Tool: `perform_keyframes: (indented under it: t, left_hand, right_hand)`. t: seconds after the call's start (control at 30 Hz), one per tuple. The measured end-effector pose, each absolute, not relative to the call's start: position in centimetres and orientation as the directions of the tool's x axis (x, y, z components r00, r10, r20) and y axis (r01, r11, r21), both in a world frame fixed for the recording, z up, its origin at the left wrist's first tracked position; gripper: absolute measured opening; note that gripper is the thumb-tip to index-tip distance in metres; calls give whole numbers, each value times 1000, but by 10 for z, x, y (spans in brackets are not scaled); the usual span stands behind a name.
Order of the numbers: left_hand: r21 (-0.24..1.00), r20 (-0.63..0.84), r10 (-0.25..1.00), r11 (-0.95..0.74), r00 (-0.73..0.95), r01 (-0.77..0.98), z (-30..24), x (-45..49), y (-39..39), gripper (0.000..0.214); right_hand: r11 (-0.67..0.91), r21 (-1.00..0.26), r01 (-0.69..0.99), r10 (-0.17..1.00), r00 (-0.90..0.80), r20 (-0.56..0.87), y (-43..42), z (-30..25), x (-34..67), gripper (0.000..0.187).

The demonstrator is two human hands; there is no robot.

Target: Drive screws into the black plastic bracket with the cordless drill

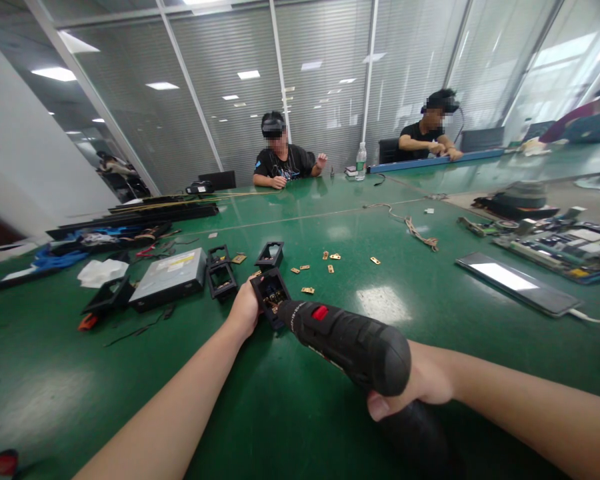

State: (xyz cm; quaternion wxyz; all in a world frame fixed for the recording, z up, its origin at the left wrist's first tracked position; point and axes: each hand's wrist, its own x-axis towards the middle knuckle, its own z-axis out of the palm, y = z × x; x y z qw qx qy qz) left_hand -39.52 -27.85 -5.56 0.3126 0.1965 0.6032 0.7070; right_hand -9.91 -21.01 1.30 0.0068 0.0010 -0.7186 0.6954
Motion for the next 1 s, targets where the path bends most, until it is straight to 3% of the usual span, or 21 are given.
perform_keyframes:
  t: [0.27,0.6,1.0]
  left_hand:
    - [979,-95,696,-65,-712,-194,-61,-400,-278,27]
    - [982,-99,688,-49,-718,-182,-56,-396,-277,28]
    - [982,-75,701,-70,-710,-173,-59,-398,-278,24]
  right_hand:
    - [83,-995,64,-21,-998,-66,-206,9,-100,47]
    - [45,-999,-7,20,-1000,8,-209,4,-99,83]
    - [83,-997,0,7,-1000,0,-208,11,-97,85]
